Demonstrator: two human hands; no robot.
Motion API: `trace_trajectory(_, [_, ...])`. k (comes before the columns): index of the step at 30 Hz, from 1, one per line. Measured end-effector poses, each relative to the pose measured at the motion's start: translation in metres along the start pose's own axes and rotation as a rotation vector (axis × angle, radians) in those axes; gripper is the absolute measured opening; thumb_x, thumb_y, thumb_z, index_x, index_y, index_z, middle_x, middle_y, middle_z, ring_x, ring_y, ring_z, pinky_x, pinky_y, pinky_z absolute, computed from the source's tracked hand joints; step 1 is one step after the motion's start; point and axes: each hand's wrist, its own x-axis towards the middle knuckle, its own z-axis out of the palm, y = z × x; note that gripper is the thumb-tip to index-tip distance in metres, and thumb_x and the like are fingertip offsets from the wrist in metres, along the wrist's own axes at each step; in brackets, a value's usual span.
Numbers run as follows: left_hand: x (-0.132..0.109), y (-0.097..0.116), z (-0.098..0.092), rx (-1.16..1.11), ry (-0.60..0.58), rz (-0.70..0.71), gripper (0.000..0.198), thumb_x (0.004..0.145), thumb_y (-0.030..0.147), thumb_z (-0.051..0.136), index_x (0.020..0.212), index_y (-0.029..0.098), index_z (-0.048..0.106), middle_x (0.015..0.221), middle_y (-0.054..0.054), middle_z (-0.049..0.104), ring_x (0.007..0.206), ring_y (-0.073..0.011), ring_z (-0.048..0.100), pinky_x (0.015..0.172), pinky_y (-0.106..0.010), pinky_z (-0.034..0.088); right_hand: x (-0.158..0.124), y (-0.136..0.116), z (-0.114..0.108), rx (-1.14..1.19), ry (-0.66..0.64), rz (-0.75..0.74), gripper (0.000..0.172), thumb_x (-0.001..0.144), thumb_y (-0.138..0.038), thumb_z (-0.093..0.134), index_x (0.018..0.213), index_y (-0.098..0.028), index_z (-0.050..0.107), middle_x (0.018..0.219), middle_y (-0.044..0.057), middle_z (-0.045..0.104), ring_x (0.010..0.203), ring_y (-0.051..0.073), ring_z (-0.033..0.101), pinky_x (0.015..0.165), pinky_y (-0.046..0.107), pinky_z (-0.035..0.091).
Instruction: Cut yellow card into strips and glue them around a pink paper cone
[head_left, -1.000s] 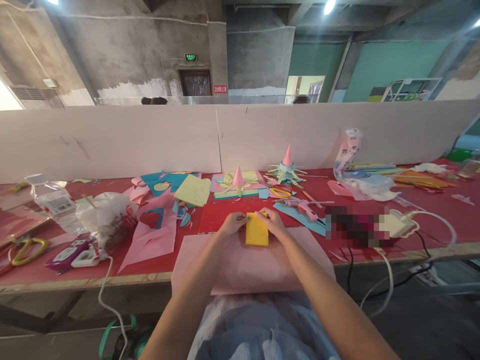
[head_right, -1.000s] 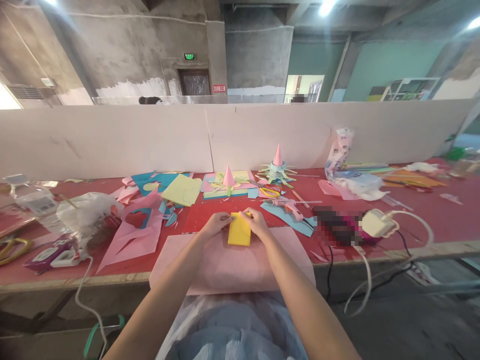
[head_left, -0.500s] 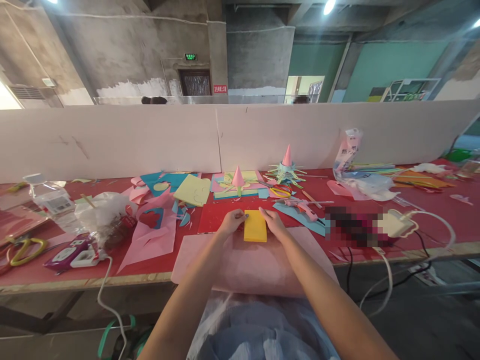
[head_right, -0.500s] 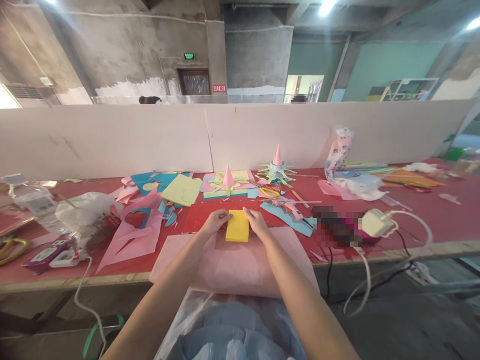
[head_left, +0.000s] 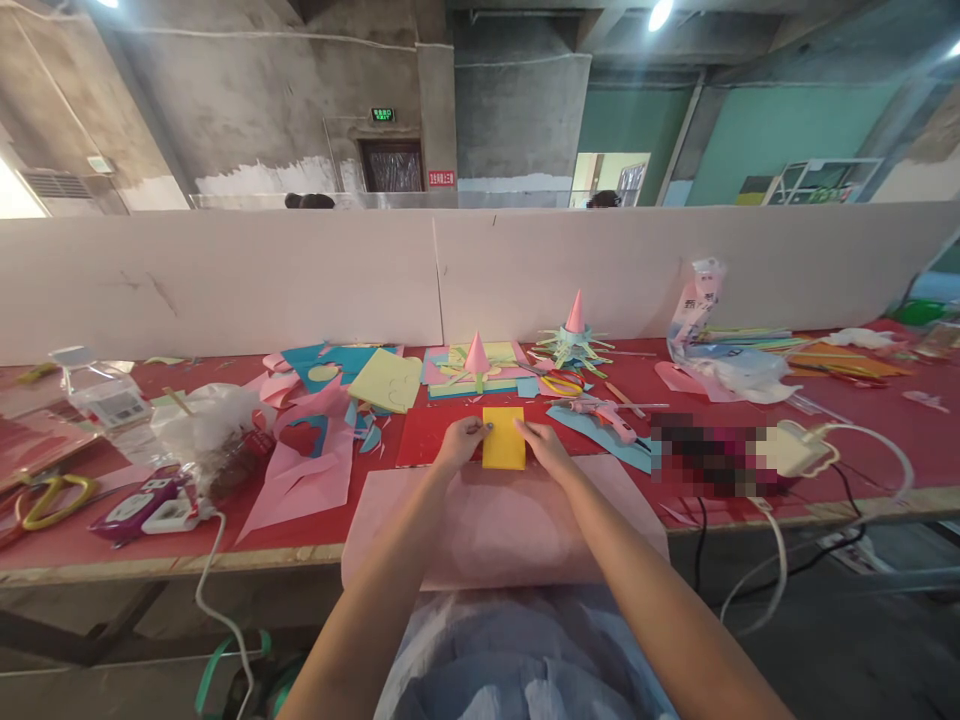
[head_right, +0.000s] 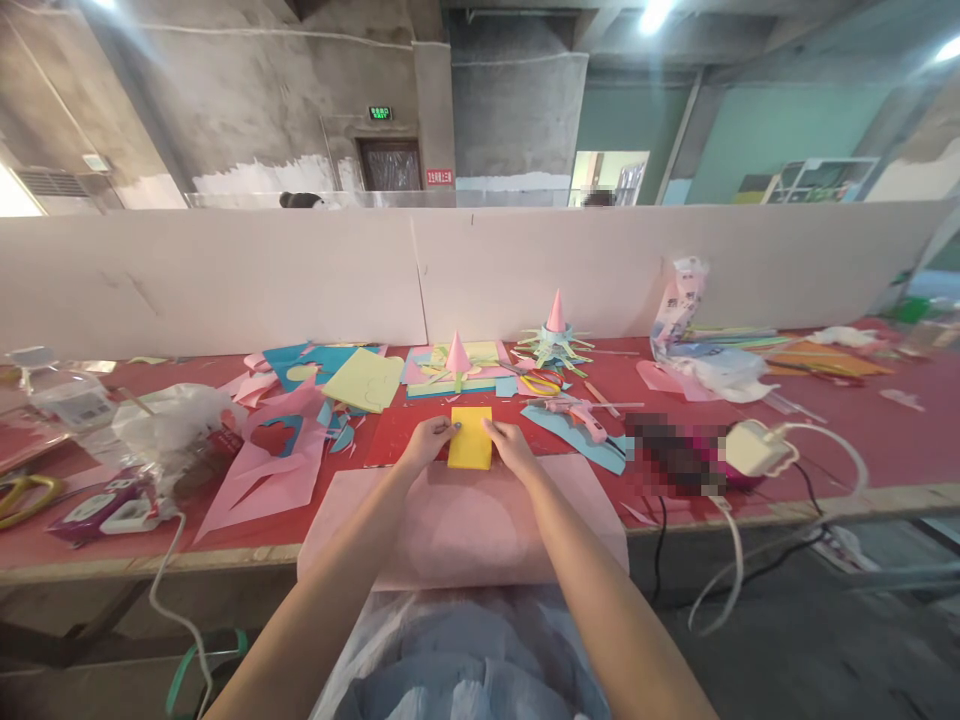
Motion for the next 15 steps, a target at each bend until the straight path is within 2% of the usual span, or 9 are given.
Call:
trace_trajectory(5, [0.0000,-0.0044,0.0023,0.038,-0.086,-0.059,0.043,0.067,0.058,0.058,0.065,0.016,0.049,0.059,0.001,0.054,0.051,-0.0118,0.052,0.046,-0.023,0.042,0.0033,0.0044,-0.0011,-0.155,0.073,-0.069,0.051,0.076,-0.064,0.044,0.056,-0.019,0.031,0.054,-0.004,0.037,0.053,0.010,0.035,0.049,0.022,0.026])
trace_trajectory(9, [0.0010,-0.0057,0.0014,0.082,-0.015,0.027,0.042,0.069,0.055,0.057,0.059,0.016,0.045,0.056,0.002,0.049,0.051,-0.0098,0.047,0.046,-0.020,0.036,0.0024,0.0036,0.0015,-0.093,0.025,-0.047,0.049,0.077,-0.064,0.042,0.059,-0.019,0.040,0.056,-0.002,0.047,0.053,0.011,0.044,0.048,0.022,0.032])
trace_trajectory(12, [0.0024,-0.0063,0.0003,0.136,0.046,0.100,0.043,0.071,0.055,0.054,0.057,0.015,0.046,0.054,0.002,0.046,0.052,-0.0095,0.045,0.047,-0.019,0.033,0.0012,0.0037,0.0029,-0.046,-0.054,0.031,0.047,0.078,-0.064,0.043,0.063,-0.019,0.046,0.052,-0.003,0.048,0.042,0.011,0.044,0.040,0.022,0.031])
trace_trajectory(15, [0.0030,-0.0079,0.0009,0.166,0.010,0.077,0.045,0.071,0.058,0.053,0.060,0.015,0.050,0.052,0.002,0.047,0.051,-0.0101,0.045,0.046,-0.020,0.031,0.0010,0.0037,0.0022,-0.053,-0.032,0.021,0.046,0.078,-0.063,0.044,0.061,-0.020,0.045,0.046,-0.004,0.047,0.037,0.011,0.045,0.036,0.022,0.031])
